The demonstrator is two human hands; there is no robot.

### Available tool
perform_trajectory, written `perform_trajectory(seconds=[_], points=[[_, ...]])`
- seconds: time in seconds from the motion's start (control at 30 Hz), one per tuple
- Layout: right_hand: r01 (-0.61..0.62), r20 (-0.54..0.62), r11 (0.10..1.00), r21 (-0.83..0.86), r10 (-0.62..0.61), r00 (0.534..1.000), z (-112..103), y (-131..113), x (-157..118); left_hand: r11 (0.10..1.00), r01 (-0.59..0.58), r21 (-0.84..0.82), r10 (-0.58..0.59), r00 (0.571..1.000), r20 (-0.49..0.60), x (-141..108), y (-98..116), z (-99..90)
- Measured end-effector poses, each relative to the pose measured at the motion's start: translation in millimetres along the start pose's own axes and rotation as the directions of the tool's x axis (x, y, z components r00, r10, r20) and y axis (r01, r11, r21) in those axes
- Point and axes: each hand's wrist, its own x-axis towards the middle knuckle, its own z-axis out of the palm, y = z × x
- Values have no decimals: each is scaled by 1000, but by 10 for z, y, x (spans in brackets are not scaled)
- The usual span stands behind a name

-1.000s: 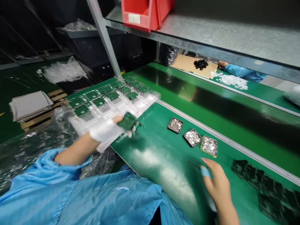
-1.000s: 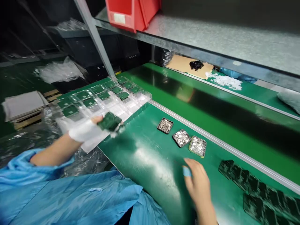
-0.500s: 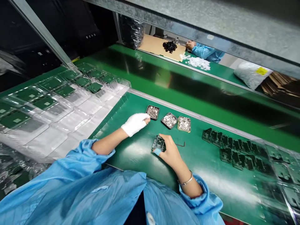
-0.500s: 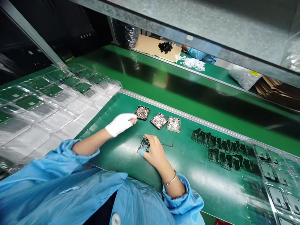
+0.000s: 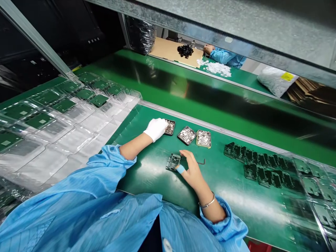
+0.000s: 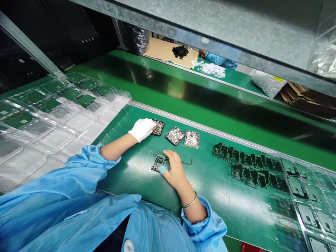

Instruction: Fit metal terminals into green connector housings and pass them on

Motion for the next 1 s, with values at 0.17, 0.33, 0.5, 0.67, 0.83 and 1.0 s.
perform_trajectory(seconds=[0.17,0.33,0.5,0.67,0.83,1.0], points=[[-3,-29,1000,19,4,1000,1,-20,2,998,-8,-63,5,999,-45,-1,-25,-8],[-29,-68,1000,9,29,997,-16,-16,11,970,-19,-241,-3,996,-92,-65,-168,-53],[-72,-107,997,17,73,992,-18,-7,33,940,-18,-340,-24,993,-118,-139,-250,-45],[-99,-107,995,24,101,989,-18,2,40,962,23,-270,-65,987,-150,-125,-217,-1],[-109,-121,994,30,112,986,-26,15,45,979,32,-201,-60,989,-134,-114,-171,-32],[-94,-116,995,32,98,988,-30,18,52,985,24,-174,-48,990,-136,-131,-141,-59]])
